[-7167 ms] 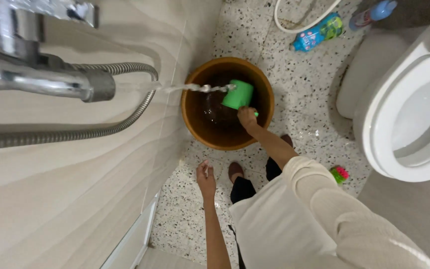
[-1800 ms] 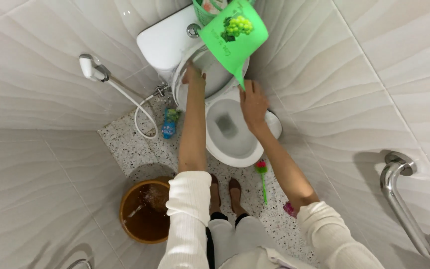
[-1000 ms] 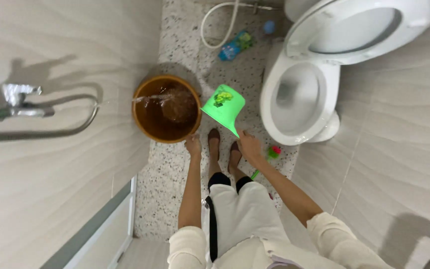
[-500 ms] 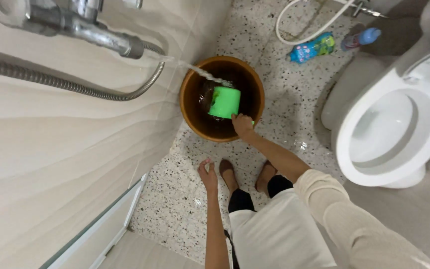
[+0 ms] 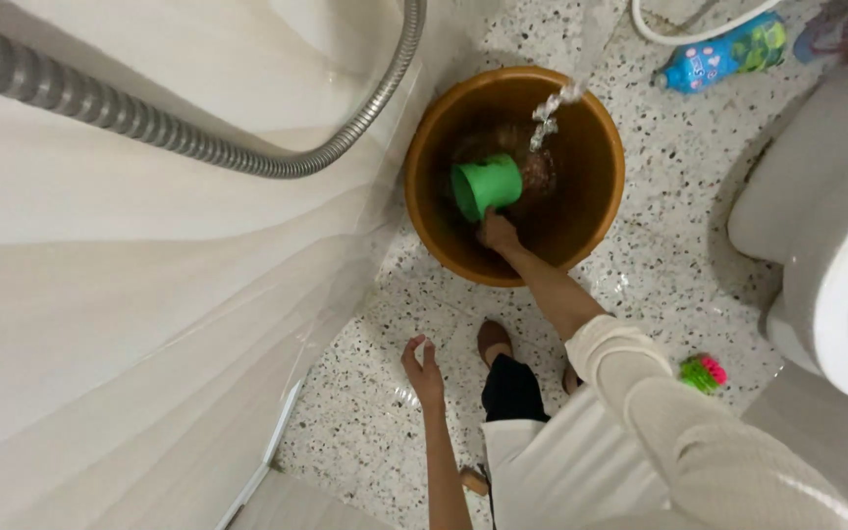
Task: The person scoops water from a bucket using a green ladle and pours it into the toilet bowl multiple times. They then use a sponge to wipe the toilet tank and the closed toilet seat lid.
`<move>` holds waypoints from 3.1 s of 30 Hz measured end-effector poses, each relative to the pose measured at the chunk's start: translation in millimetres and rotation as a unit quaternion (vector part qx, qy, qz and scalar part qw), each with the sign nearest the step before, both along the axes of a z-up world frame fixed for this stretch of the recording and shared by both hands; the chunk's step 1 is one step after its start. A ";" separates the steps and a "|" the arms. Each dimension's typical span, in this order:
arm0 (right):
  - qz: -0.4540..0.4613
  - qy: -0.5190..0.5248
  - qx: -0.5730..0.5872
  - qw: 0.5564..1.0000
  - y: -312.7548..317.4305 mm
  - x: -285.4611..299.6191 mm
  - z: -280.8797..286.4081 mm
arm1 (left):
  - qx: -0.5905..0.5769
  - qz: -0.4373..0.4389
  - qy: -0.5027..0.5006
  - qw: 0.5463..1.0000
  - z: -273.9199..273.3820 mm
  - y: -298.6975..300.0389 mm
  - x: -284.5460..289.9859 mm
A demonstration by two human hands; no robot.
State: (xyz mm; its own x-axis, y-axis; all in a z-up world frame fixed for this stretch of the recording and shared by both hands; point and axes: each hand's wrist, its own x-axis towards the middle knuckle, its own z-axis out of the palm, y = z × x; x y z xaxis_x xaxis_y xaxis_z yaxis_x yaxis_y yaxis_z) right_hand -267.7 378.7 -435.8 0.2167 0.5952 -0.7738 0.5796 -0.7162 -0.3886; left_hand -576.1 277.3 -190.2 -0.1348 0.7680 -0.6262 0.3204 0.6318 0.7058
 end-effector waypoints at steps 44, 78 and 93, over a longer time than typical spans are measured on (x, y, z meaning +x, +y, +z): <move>-0.409 -0.271 0.411 0.768 -370.2 218.2 555.0 | -0.384 -0.239 -0.328 0.829 164.3 -133.1 523.1; -0.708 -0.279 0.011 0.649 -437.8 423.4 433.9 | -0.230 -0.302 -0.206 0.902 167.5 16.4 420.8; -0.537 -0.289 0.022 0.792 -367.1 291.8 526.7 | -0.240 -0.273 -0.239 0.900 215.4 32.5 428.3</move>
State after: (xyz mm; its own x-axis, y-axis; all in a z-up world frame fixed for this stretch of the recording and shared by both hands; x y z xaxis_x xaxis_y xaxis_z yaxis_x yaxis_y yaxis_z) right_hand 24.1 11.5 90.9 0.9267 -0.1494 -0.3449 -0.2656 -0.9096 -0.3195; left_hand -147.9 309.9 25.2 0.5538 0.2625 -0.7902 0.4088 0.7410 0.5327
